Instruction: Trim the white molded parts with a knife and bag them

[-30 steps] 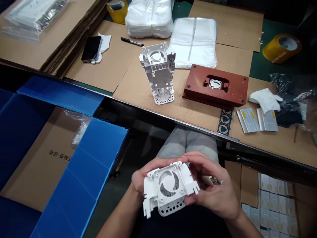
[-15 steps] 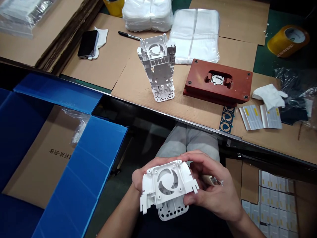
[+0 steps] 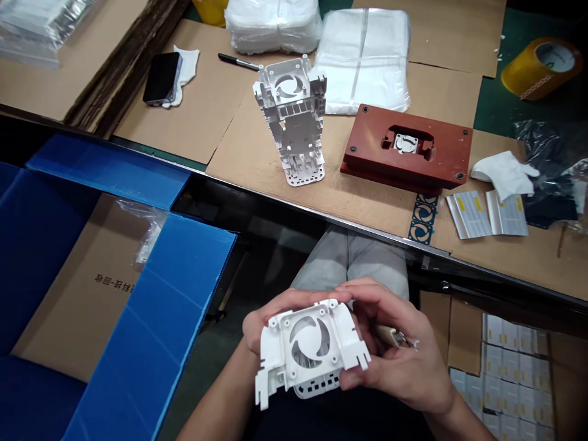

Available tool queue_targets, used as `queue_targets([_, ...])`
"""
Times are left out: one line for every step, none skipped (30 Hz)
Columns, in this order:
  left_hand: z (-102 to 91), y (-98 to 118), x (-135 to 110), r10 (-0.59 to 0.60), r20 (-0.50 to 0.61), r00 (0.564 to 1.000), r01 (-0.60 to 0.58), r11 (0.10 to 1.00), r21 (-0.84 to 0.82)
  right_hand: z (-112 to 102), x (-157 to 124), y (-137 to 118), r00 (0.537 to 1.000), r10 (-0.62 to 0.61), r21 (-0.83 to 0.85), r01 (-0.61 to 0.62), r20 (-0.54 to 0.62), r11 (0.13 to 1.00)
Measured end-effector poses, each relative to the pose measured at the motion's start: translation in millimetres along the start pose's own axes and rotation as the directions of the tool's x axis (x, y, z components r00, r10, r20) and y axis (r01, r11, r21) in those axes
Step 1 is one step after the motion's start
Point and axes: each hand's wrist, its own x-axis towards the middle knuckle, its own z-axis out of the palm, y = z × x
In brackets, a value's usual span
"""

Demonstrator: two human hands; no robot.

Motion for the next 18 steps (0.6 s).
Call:
queue_targets([-1.2, -0.6, 0.0, 0.0, 0.012, 1.0, 0.0, 1.0, -0.005, 0.1, 0.3, -0.1, 1.0, 0.001, 0.001, -0.001, -0.001, 1.0])
queue_targets([-2.4, -1.2, -0.2, -0.006, 0.031, 0.999, 0.006, 1.0, -0.012, 0.3, 0.4, -0.1, 1.0, 0.003, 0.003, -0.003, -0.004, 1.0])
queue_targets([-3.5, -1.8, -0.6, -0.014, 0.042, 0.999, 0.014, 1.0, -0.019, 0.5, 0.5, 0.0, 1.0, 0.006, 0.005, -0.006, -0.004, 1.0])
queue_targets([-4.5, -2.3, -1.0, -0.023, 0.046, 0.999, 0.024, 0.999, -0.025, 0.7, 0.3, 0.3, 1.0, 0.008, 0.007, -0.008, -0.004, 1.0])
queue_targets([-5.4, -2.8, -1.2, -0.031, 0.041, 0.999, 0.033, 0.999, -0.031, 1.0, 0.0, 0.8, 1.0, 0.011, 0.009, -0.011, -0.001, 1.0])
queue_targets([-6.3, -3.3, -1.1, -0.042, 0.036, 0.998, 0.043, 0.998, -0.041, 1.3, -0.5, 1.4, 1.0, 0.013, 0.011, -0.013, 0.001, 1.0])
queue_targets([-7.5, -3.9, -0.7, -0.061, 0.032, 0.998, 0.062, 0.996, -0.057, 1.6, -1.1, 2.0, 1.0, 0.016, 0.012, -0.016, -0.002, 1.0])
queue_targets([-9.0, -4.4, 0.2, -0.085, 0.03, 0.996, 0.087, 0.993, -0.075, 1.8, -1.4, 2.3, 1.0, 0.018, 0.018, -0.018, -0.015, 1.0])
queue_targets([-10.8, -4.6, 1.6, -0.106, 0.044, 0.993, 0.11, 0.988, -0.105, 2.0, -1.4, 2.4, 0.999, 0.019, 0.028, -0.018, -0.034, 0.999])
queue_targets([-13.0, -4.4, 3.4, -0.124, 0.071, 0.99, 0.133, 0.981, -0.139, 2.0, -0.8, 1.8, 0.998, 0.016, 0.035, -0.014, -0.057, 0.999])
queue_targets([-15.4, -3.3, 5.4, -0.135, 0.101, 0.986, 0.151, 0.974, -0.169, 1.6, 0.6, 0.7, 0.998, 0.008, 0.034, -0.006, -0.066, 0.999])
queue_targets([-17.8, -1.3, 7.6, -0.133, 0.125, 0.983, 0.155, 0.969, -0.192, 0.9, 2.8, -1.1, 0.998, -0.009, 0.023, 0.011, -0.06, 1.0])
queue_targets([-20.0, 2.0, 9.8, -0.12, 0.137, 0.983, 0.146, 0.968, -0.204, -0.2, 5.8, -3.5, 0.999, -0.035, -0.001, 0.035, -0.04, 0.999])
queue_targets([-22.0, 6.7, 12.2, -0.107, 0.148, 0.983, 0.136, 0.97, -0.199, -1.7, 9.7, -6.5, 0.998, -0.067, -0.039, 0.067, -0.008, 0.997])
queue_targets([-23.7, 12.7, 14.8, -0.1, 0.15, 0.984, 0.126, 0.977, -0.174, -3.5, 14.4, -10.0, 0.994, -0.104, -0.085, 0.105, 0.025, 0.991])
queue_targets([-24.9, 19.9, 17.6, -0.094, 0.145, 0.985, 0.113, 0.985, -0.13, -5.5, 19.7, -13.9, 0.989, -0.143, -0.13, 0.148, 0.047, 0.98])
queue_targets([-25.9, 28.1, 20.9, -0.078, 0.142, 0.987, 0.09, 0.992, -0.084, -7.5, 25.4, -18.2, 0.982, -0.18, -0.17, 0.188, 0.059, 0.967])
queue_targets([-26.6, 36.9, 24.7, -0.054, 0.134, 0.989, 0.059, 0.998, -0.029, -9.6, 31.6, -22.6, 0.974, -0.218, -0.205, 0.225, 0.059, 0.952])
